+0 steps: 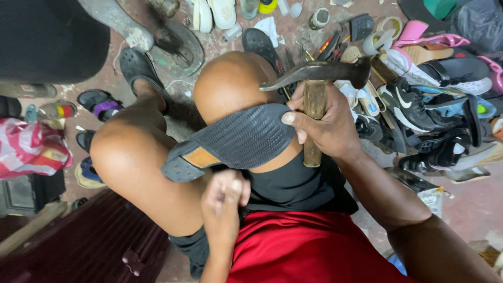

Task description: The person sits on the floor of a shoe repair shop and applies glue from a jar with a stick onto the worn sole of a black loafer. They then press a new rubber sole pad onto the glued surface, hammer it firmly along its length, and trim the overhanging edges with scissors.

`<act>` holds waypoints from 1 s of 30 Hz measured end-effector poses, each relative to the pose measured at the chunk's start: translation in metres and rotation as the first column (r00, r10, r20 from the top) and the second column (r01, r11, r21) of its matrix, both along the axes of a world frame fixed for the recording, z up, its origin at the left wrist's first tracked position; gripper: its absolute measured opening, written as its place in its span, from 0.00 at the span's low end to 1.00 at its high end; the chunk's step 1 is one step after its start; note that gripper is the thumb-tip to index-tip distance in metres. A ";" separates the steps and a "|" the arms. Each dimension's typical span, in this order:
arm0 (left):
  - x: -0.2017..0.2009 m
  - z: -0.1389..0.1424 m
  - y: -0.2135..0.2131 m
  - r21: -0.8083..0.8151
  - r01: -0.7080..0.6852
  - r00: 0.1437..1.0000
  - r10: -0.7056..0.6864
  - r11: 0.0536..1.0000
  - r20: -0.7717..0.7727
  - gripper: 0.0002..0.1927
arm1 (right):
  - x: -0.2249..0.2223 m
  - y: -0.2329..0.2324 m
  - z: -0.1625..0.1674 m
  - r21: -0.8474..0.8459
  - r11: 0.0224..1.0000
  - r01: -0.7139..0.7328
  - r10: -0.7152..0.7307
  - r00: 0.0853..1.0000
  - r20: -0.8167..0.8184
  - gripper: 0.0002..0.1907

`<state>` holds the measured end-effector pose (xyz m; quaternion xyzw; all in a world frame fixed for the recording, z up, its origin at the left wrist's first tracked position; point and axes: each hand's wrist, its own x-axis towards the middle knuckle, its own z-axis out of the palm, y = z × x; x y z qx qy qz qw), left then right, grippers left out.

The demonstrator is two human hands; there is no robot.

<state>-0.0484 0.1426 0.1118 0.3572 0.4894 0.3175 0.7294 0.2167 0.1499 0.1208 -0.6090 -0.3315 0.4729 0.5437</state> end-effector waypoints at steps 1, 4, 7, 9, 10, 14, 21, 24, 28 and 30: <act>-0.002 -0.014 -0.003 -0.053 -0.045 0.999 0.045 0.998 0.014 0.09 | -0.001 0.000 -0.001 -0.006 1.000 0.004 -0.005 0.999 -0.034 0.14; 0.003 -0.034 0.003 -0.123 -0.210 0.967 0.225 0.970 0.119 0.16 | -0.007 -0.004 0.002 -0.048 0.997 0.056 -0.057 0.998 -0.023 0.15; 0.015 -0.021 0.020 -0.033 -0.328 0.901 0.324 0.944 0.289 0.25 | -0.016 -0.009 0.011 -0.054 0.998 0.019 -0.016 0.998 0.059 0.10; 0.026 -0.006 0.033 0.100 -0.340 0.909 0.300 0.935 0.288 0.34 | -0.024 -0.010 0.015 -0.073 0.997 0.011 -0.009 1.000 0.030 0.16; 0.033 -0.002 0.042 0.135 -0.325 0.928 0.288 0.936 0.238 0.34 | -0.028 -0.011 0.015 -0.085 0.996 0.006 -0.005 1.000 0.016 0.19; 0.047 0.008 0.061 0.117 -0.308 0.933 0.276 0.944 0.230 0.36 | -0.032 -0.016 0.017 -0.063 0.998 0.012 -0.007 0.997 0.072 0.13; 0.054 -0.002 0.061 0.121 -0.353 0.906 0.307 0.928 0.291 0.36 | -0.017 -0.071 0.015 -0.012 0.996 -0.085 0.086 0.989 0.123 0.09; 0.056 -0.005 0.058 0.136 -0.346 0.911 0.298 0.928 0.286 0.35 | -0.028 -0.088 0.002 0.010 0.994 -0.110 0.107 0.980 0.168 0.06; 0.056 -0.005 0.062 0.149 -0.334 0.921 0.288 0.931 0.261 0.37 | -0.036 -0.090 -0.004 -0.008 0.992 -0.126 0.121 0.933 0.338 0.07; 0.056 -0.004 0.065 0.179 -0.312 0.937 0.272 0.933 0.218 0.37 | -0.038 -0.084 -0.001 -0.061 0.993 -0.104 0.118 0.934 0.336 0.07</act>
